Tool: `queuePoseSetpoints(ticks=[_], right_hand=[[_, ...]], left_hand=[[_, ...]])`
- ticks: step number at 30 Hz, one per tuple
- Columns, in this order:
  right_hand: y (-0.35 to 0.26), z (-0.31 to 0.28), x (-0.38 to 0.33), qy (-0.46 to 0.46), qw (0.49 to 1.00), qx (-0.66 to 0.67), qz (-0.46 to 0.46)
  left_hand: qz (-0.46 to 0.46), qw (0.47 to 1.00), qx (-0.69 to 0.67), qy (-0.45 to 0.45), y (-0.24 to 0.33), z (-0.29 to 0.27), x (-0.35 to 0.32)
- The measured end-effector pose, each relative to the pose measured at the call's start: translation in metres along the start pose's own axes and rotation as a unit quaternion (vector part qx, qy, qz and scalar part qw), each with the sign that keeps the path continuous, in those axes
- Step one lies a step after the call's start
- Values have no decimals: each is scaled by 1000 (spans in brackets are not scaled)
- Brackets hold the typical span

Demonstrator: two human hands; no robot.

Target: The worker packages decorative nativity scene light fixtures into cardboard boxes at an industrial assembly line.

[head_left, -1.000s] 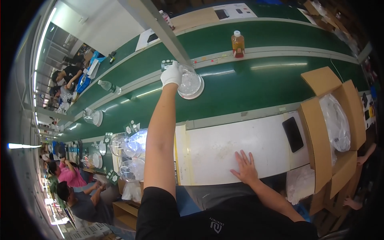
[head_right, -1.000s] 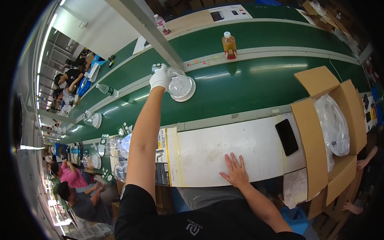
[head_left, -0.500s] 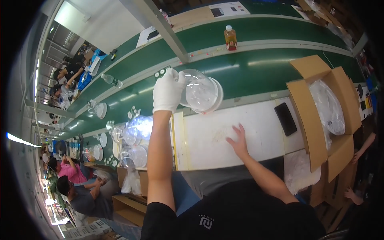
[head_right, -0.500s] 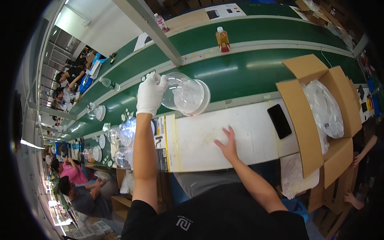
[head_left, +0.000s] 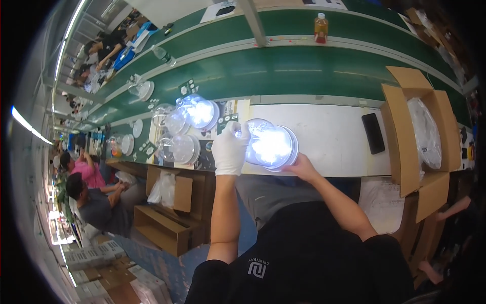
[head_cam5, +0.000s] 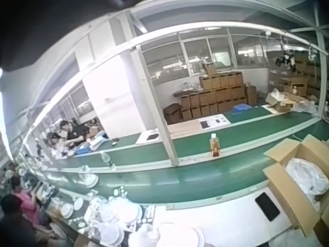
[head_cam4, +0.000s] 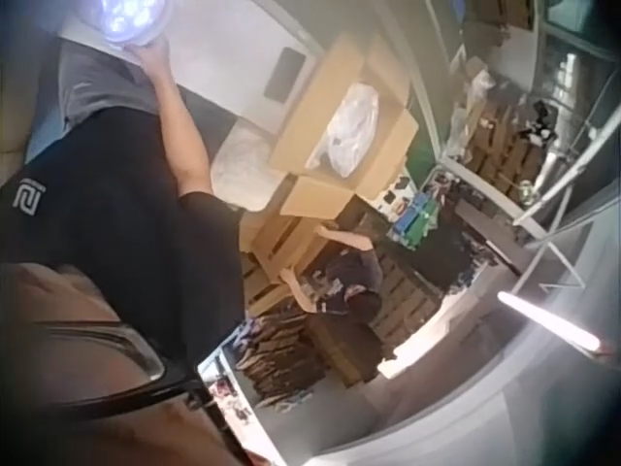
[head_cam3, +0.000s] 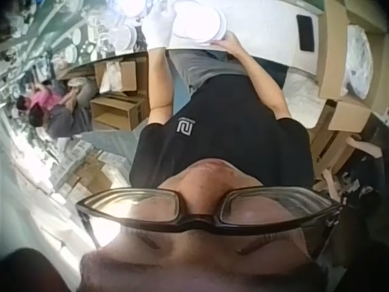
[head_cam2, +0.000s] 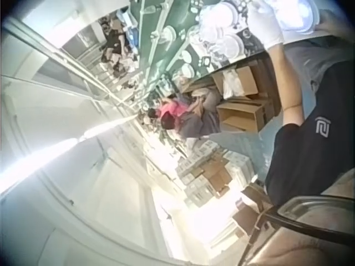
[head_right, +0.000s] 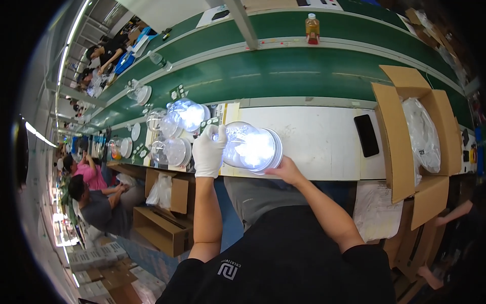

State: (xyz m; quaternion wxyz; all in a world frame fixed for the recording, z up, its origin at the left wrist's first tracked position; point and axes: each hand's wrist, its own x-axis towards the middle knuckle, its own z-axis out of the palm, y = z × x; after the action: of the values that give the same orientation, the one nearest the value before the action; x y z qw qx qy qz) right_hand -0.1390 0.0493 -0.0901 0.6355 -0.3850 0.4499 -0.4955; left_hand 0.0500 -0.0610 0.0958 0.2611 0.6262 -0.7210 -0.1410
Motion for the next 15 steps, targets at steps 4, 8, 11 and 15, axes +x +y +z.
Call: queuePoseSetpoints(ticks=[4, 8, 11, 15], right_hand=[[7, -2, -2, 86, 986, 129, 62], [33, -19, 9, 195, 978, 50, 47], [43, -32, 11, 225, 969, -99, 4], [16, -35, 10, 255, 947, -97, 167]], left_hand=[[47, 994, 52, 85, -9, 17, -12], [143, 975, -41, 162, -12, 60, -17], [142, 977, -87, 137, -14, 85, -25], [162, 967, -184, 66, -16, 106, -31]])
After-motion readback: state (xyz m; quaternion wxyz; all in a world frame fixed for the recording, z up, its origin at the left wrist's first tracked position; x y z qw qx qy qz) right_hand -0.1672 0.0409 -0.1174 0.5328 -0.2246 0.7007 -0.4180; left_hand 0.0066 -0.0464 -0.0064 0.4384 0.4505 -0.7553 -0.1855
